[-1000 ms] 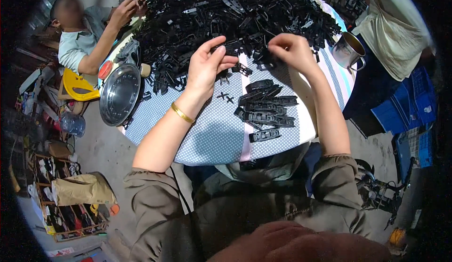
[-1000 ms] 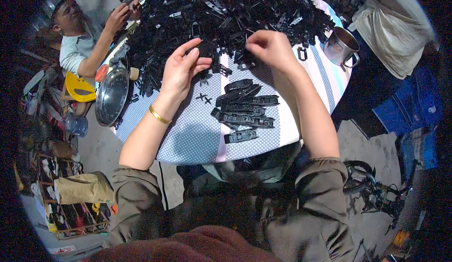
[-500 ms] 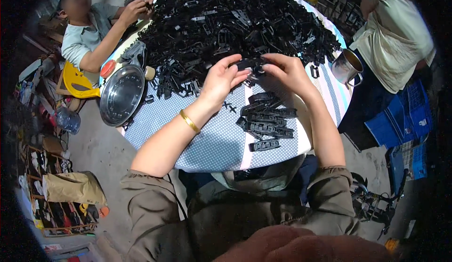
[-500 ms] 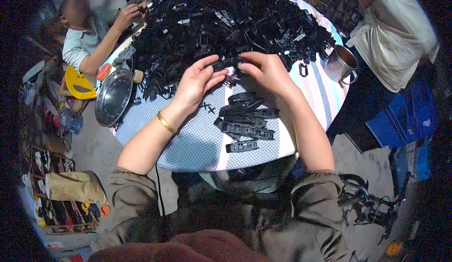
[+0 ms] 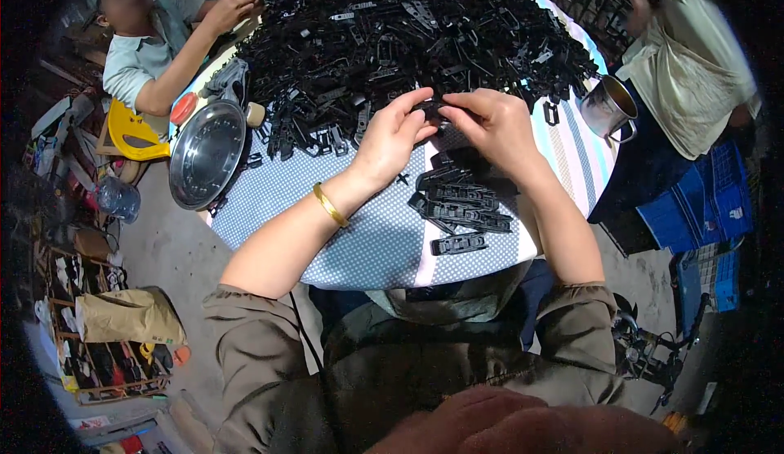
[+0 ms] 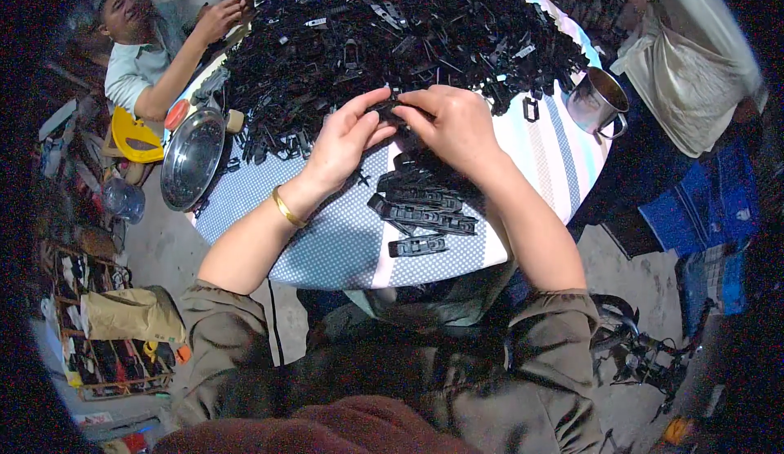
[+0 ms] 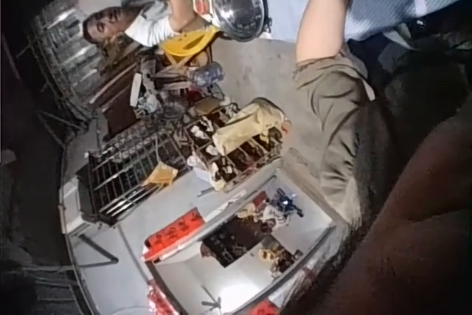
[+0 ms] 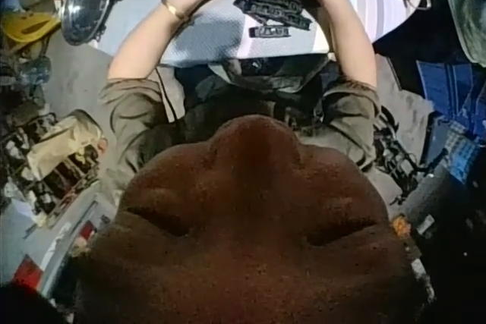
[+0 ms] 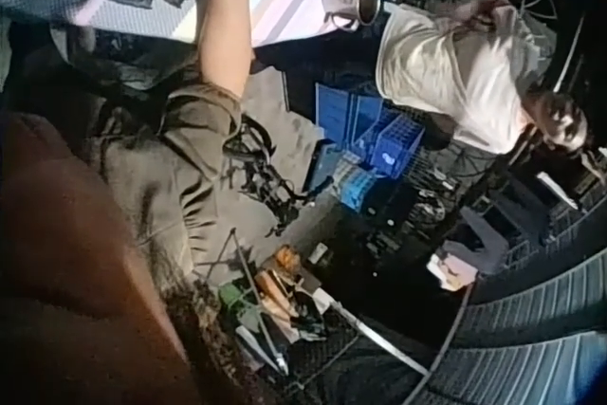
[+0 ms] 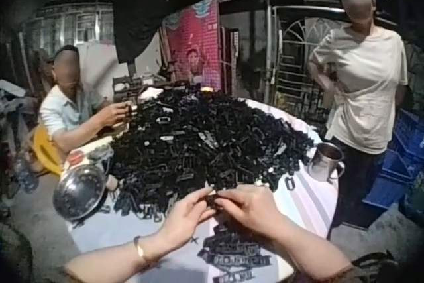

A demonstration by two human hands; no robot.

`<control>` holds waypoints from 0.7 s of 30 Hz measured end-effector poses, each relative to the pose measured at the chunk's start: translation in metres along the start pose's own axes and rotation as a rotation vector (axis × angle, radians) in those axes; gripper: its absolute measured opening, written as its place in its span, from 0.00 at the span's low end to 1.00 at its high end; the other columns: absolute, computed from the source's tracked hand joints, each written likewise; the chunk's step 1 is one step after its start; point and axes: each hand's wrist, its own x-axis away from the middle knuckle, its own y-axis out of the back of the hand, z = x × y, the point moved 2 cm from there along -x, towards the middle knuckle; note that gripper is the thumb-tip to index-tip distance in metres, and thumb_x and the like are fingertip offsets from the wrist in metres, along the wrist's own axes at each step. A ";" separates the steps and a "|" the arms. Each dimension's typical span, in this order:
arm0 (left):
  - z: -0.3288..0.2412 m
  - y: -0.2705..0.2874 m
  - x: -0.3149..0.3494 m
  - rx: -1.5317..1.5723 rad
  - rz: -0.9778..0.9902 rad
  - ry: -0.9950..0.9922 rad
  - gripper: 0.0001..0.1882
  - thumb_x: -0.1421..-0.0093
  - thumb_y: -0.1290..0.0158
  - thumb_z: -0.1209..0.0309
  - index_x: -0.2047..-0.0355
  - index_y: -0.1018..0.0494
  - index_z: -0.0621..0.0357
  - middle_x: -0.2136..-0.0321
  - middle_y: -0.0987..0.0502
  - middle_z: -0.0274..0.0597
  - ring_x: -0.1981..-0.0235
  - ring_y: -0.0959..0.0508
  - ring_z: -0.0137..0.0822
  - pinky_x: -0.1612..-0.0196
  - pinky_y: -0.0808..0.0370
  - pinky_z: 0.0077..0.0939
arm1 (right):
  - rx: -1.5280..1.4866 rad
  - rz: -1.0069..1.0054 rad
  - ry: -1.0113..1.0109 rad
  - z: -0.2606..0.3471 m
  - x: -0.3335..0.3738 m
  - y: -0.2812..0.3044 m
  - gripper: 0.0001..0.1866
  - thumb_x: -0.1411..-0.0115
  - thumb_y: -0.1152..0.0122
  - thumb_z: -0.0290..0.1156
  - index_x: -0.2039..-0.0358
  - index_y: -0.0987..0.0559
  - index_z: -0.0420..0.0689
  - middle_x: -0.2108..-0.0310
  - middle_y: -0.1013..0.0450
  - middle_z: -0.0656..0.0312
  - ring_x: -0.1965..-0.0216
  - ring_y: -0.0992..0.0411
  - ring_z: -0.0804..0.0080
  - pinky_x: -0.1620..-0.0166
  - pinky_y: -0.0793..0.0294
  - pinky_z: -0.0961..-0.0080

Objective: Sorting and inspecting a large pile of black plastic clips on a workbench.

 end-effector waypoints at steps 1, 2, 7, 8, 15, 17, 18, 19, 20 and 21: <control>0.000 0.000 0.000 0.024 -0.006 -0.009 0.19 0.40 0.63 0.77 0.47 0.42 0.66 0.57 0.31 0.46 0.61 0.28 0.30 0.57 0.28 0.20 | -0.002 -0.001 -0.002 0.000 0.001 0.000 0.09 0.54 0.37 0.31 0.72 0.21 0.41 0.81 0.29 0.57 0.82 0.31 0.66 0.78 0.33 0.75; 0.001 0.000 0.000 0.022 -0.006 -0.007 0.19 0.40 0.63 0.77 0.47 0.42 0.66 0.57 0.31 0.46 0.61 0.28 0.30 0.57 0.28 0.20 | -0.001 -0.002 -0.006 0.001 0.001 -0.001 0.09 0.54 0.37 0.31 0.72 0.21 0.41 0.81 0.29 0.58 0.82 0.31 0.66 0.78 0.33 0.75; 0.004 0.003 -0.001 -0.058 -0.008 -0.008 0.19 0.40 0.62 0.77 0.47 0.41 0.65 0.57 0.31 0.47 0.60 0.28 0.30 0.56 0.29 0.20 | 0.006 -0.014 0.026 0.003 0.002 -0.005 0.09 0.54 0.38 0.31 0.73 0.21 0.42 0.82 0.30 0.58 0.82 0.31 0.67 0.78 0.33 0.74; 0.005 0.002 0.000 -0.059 -0.008 -0.009 0.19 0.40 0.62 0.77 0.47 0.41 0.65 0.57 0.31 0.47 0.60 0.28 0.30 0.56 0.29 0.20 | 0.020 -0.023 0.035 0.006 0.003 -0.006 0.08 0.55 0.37 0.31 0.74 0.21 0.42 0.82 0.30 0.59 0.81 0.31 0.67 0.78 0.33 0.74; -0.005 0.000 0.003 -0.184 -0.017 -0.135 0.20 0.42 0.56 0.75 0.49 0.40 0.66 0.61 0.28 0.44 0.65 0.26 0.25 0.62 0.28 0.17 | -0.020 -0.135 0.125 0.004 0.000 -0.003 0.08 0.57 0.36 0.28 0.75 0.23 0.40 0.69 0.29 0.57 0.68 0.30 0.61 0.67 0.31 0.73; -0.013 -0.002 0.004 -0.202 0.009 -0.095 0.21 0.43 0.54 0.75 0.49 0.40 0.66 0.63 0.27 0.42 0.67 0.26 0.24 0.64 0.28 0.15 | -0.064 -0.098 0.097 -0.001 0.001 -0.006 0.10 0.57 0.36 0.28 0.72 0.23 0.40 0.64 0.29 0.56 0.62 0.31 0.60 0.61 0.31 0.72; -0.018 -0.004 0.005 -0.192 0.035 -0.090 0.22 0.43 0.52 0.74 0.48 0.41 0.66 0.62 0.27 0.41 0.67 0.26 0.23 0.63 0.28 0.15 | -0.131 -0.093 0.054 -0.004 0.000 -0.008 0.11 0.56 0.36 0.28 0.70 0.24 0.40 0.63 0.29 0.56 0.62 0.30 0.62 0.60 0.31 0.73; -0.021 -0.005 0.005 -0.181 0.062 -0.084 0.24 0.43 0.51 0.74 0.47 0.42 0.65 0.61 0.28 0.40 0.67 0.27 0.23 0.62 0.28 0.16 | -0.198 -0.089 0.010 -0.005 0.000 -0.009 0.12 0.56 0.36 0.28 0.69 0.24 0.40 0.62 0.29 0.56 0.61 0.30 0.64 0.60 0.31 0.74; -0.021 -0.004 0.004 -0.180 0.069 -0.091 0.24 0.44 0.50 0.74 0.47 0.41 0.65 0.62 0.27 0.39 0.68 0.26 0.24 0.62 0.28 0.15 | -0.325 -0.030 -0.082 -0.007 0.001 -0.008 0.14 0.54 0.37 0.28 0.66 0.25 0.39 0.64 0.28 0.58 0.62 0.29 0.70 0.60 0.30 0.77; -0.021 -0.004 0.003 -0.126 0.092 -0.082 0.24 0.43 0.51 0.74 0.47 0.42 0.65 0.63 0.27 0.41 0.67 0.25 0.26 0.62 0.27 0.17 | -0.505 0.047 -0.340 -0.005 0.001 -0.008 0.13 0.53 0.37 0.29 0.67 0.26 0.39 0.67 0.28 0.60 0.66 0.29 0.75 0.62 0.30 0.80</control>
